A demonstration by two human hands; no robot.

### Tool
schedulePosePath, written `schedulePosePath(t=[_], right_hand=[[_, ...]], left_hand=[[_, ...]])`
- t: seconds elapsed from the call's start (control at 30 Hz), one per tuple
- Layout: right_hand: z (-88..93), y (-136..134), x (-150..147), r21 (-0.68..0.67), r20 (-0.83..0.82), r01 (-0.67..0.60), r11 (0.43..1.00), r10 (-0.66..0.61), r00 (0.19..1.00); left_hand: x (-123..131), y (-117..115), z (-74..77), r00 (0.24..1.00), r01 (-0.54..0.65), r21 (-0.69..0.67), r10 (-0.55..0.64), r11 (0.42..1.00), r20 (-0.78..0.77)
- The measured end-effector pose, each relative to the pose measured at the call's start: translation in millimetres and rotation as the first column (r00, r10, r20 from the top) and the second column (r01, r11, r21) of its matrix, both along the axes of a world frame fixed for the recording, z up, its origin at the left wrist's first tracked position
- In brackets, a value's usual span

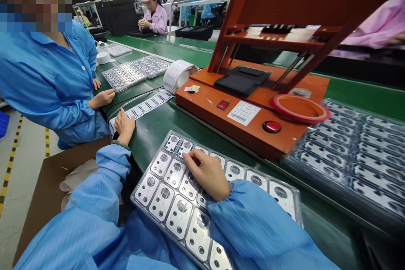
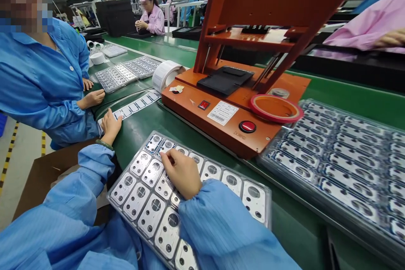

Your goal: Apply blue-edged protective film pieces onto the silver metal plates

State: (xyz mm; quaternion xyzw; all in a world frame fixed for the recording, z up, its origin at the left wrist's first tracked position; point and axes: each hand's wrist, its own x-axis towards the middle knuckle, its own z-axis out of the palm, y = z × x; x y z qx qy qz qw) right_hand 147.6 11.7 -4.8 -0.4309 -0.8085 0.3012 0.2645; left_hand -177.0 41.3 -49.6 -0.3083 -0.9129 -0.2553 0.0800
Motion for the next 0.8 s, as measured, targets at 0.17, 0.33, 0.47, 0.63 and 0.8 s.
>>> schedulePosePath(t=[0.17, 0.33, 0.47, 0.63, 0.8], right_hand=[[1.3, -1.8, 0.4, 0.044, 0.037, -0.021, 0.999, 0.019, 0.999], [0.2, -2.2, 0.1, 0.07, 0.055, -0.053, 0.996, 0.049, 0.997], [-0.8, -2.1, -0.8, 0.086, 0.064, -0.066, 0.994, 0.06, 0.996], [-0.1, -2.9, -0.7, 0.099, 0.078, -0.093, 0.991, 0.085, 0.993], [2.1, -3.5, -0.3, 0.102, 0.08, -0.102, 0.99, 0.094, 0.992]], left_hand=[[0.2, -0.1, -4.0, 1.0, -0.002, -0.005, 0.002, 1.0, -0.009], [-3.8, -2.1, -1.7, 1.0, 0.018, -0.001, -0.018, 1.0, 0.001], [-2.9, -2.5, 0.1, 0.999, 0.032, 0.012, -0.032, 0.999, -0.002], [-0.8, -2.1, 1.0, 1.0, 0.024, 0.029, -0.024, 0.999, 0.008], [0.1, -0.8, 0.6, 0.999, 0.031, 0.044, -0.031, 0.999, 0.014]])
